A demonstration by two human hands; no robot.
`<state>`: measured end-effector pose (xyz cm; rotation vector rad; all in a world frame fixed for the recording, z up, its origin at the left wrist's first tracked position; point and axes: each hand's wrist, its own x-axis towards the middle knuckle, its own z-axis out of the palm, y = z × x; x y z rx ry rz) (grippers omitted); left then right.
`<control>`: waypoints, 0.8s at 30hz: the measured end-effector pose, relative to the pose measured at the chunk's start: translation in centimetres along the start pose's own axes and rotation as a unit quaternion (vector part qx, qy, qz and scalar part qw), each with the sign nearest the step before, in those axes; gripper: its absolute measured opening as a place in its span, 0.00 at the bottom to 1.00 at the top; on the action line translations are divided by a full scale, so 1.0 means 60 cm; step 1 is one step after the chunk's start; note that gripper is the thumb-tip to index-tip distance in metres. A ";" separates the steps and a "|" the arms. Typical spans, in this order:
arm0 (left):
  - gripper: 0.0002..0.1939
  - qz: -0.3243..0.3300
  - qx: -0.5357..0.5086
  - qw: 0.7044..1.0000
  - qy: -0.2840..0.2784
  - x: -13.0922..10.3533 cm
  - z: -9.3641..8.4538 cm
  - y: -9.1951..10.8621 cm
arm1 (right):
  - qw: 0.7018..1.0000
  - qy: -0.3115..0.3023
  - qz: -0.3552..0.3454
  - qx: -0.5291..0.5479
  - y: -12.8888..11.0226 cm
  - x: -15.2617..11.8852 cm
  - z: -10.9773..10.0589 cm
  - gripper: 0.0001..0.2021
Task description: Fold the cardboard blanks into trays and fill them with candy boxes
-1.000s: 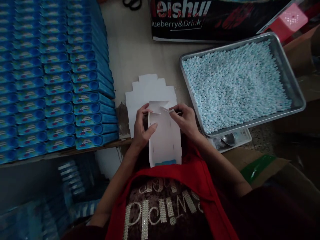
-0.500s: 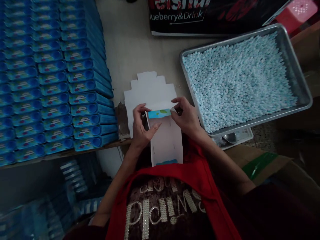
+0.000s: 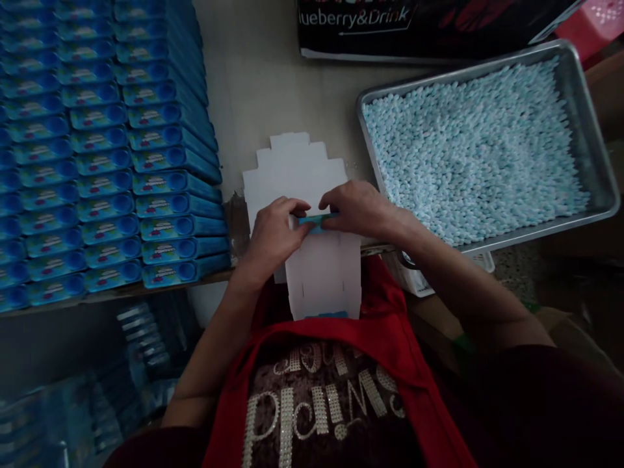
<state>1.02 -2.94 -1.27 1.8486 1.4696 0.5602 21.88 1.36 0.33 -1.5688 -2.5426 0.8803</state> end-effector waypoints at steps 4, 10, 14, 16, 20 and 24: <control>0.09 -0.010 0.079 0.997 -0.021 0.021 0.001 -0.002 | 0.993 -0.032 -0.042 -0.102 -0.016 0.030 0.005 0.05; 0.10 0.039 0.096 0.993 -0.061 0.030 -0.013 -0.020 | 0.991 -0.022 -0.073 -0.111 -0.010 0.014 0.002 0.06; 0.27 0.024 0.032 0.994 -0.097 0.017 -0.041 -0.018 | 0.997 -0.025 -0.070 0.011 0.007 -0.010 -0.006 0.12; 0.38 0.003 0.021 0.995 -0.095 0.010 -0.041 -0.008 | 0.996 0.004 -0.025 0.085 0.011 -0.023 -0.003 0.16; 0.38 0.003 0.068 0.997 -0.037 0.010 -0.017 0.018 | 0.983 0.067 0.070 0.155 0.006 -0.044 0.014 0.14; 0.31 0.016 0.075 0.997 -0.031 0.011 -0.003 0.021 | 0.977 0.102 0.092 0.162 0.004 -0.050 0.026 0.12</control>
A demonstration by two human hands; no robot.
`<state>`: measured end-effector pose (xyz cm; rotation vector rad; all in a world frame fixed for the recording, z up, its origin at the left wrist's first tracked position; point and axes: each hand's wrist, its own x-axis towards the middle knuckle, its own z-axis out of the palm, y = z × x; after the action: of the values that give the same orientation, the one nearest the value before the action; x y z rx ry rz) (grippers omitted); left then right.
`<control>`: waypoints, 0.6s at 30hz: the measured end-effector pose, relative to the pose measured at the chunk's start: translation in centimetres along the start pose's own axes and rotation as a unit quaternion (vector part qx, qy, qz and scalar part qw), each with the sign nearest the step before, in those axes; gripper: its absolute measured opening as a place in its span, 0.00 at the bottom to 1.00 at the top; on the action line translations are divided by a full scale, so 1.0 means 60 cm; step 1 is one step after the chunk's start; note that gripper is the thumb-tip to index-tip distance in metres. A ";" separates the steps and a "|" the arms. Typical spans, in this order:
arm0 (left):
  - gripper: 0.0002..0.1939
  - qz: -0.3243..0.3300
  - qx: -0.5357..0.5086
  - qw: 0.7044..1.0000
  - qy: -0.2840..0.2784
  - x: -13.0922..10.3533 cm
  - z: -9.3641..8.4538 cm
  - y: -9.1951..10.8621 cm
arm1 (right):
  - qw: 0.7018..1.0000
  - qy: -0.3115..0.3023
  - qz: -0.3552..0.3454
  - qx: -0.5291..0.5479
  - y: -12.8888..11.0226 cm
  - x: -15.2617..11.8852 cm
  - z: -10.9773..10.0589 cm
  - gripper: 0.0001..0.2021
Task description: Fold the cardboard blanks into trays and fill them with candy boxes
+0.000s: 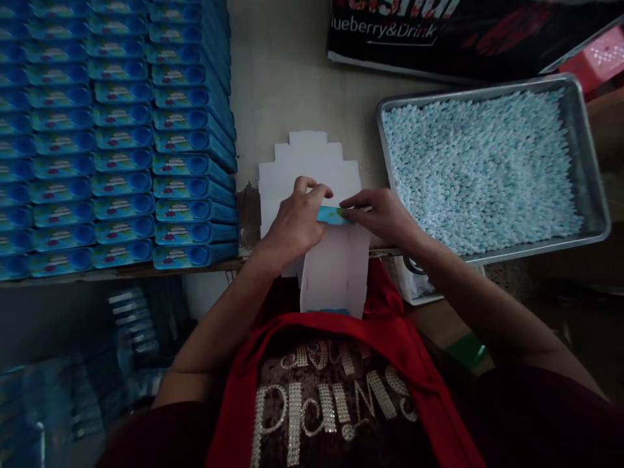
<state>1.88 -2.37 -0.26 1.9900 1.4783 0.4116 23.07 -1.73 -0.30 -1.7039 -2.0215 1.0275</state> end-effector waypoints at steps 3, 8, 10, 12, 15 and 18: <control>0.30 -0.033 -0.079 0.996 -0.002 -0.006 0.002 -0.013 | 0.997 0.006 -0.020 -0.068 -0.005 0.008 0.005 0.11; 0.26 -0.087 -0.180 0.980 0.010 -0.019 0.007 -0.011 | 0.953 -0.084 -0.062 -0.285 -0.045 0.026 0.005 0.12; 0.24 -0.091 -0.162 0.983 0.002 -0.023 0.009 -0.002 | 0.928 -0.133 -0.064 -0.341 -0.064 0.027 0.002 0.14; 0.24 -0.087 -0.126 0.988 0.006 -0.027 0.013 0.008 | 0.910 -0.163 -0.059 -0.376 -0.076 0.026 0.002 0.16; 0.25 -0.072 -0.090 0.993 0.026 -0.032 0.024 0.018 | 0.896 -0.171 -0.068 -0.404 -0.077 0.024 0.007 0.17; 0.23 -0.053 -0.063 0.996 0.048 -0.034 0.033 0.023 | 0.886 -0.183 -0.106 -0.413 -0.071 0.029 0.012 0.19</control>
<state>3.39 -5.12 -0.63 1.8081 1.5686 0.5469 19.06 -0.49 1.76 -1.6241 -3.1238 0.4294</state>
